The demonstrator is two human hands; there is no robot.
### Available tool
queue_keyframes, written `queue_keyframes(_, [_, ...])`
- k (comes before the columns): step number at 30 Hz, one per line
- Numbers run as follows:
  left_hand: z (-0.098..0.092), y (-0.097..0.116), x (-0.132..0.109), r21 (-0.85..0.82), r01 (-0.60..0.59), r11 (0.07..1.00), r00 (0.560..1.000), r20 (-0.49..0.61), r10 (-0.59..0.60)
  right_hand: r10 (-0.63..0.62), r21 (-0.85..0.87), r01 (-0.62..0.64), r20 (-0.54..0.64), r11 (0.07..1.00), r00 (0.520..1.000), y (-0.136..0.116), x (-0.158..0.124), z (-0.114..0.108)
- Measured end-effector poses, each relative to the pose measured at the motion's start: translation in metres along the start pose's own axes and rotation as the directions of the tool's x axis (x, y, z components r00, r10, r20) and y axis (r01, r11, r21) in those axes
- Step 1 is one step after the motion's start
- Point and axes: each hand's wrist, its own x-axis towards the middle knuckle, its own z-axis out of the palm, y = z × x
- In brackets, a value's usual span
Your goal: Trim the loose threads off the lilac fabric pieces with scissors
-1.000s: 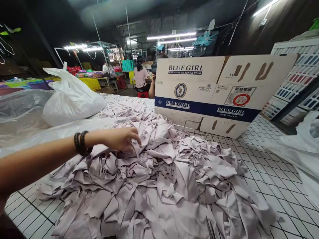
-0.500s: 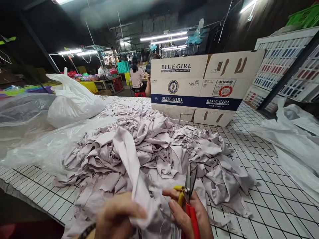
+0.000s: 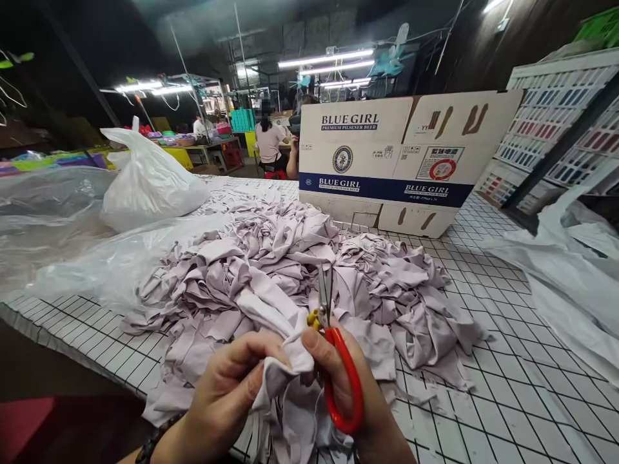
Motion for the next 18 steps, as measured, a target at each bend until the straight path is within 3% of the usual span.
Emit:
queue_keyframes(5, [0.003,-0.012,0.013,-0.174,0.21,0.962,0.974,-0.042,-0.221,0.087,0.128,-0.081,-0.042,0.988,0.995,-0.003,0.015,-0.008])
queue_keyframes(9, [0.005,-0.027,0.016,-0.461,0.409,0.788,0.89,0.011,-0.456,0.009,0.109,0.013,-0.2,0.994,0.98,0.0,0.025,-0.014])
queue_keyframes(13, [0.01,-0.04,0.01,-0.598,0.477,0.644,0.82,0.04,-0.571,-0.07,0.061,0.093,-0.308,0.994,0.949,-0.007,0.031,-0.013])
queue_keyframes(15, [0.012,-0.048,0.006,-0.562,0.497,0.661,0.821,0.058,-0.568,-0.152,-0.026,0.153,-0.359,0.988,0.921,-0.011,0.035,-0.012])
queue_keyframes(18, [0.011,-0.06,0.001,-0.37,0.467,0.803,0.871,0.038,-0.489,-0.304,-0.208,0.236,-0.416,0.949,0.857,-0.016,0.042,-0.014])
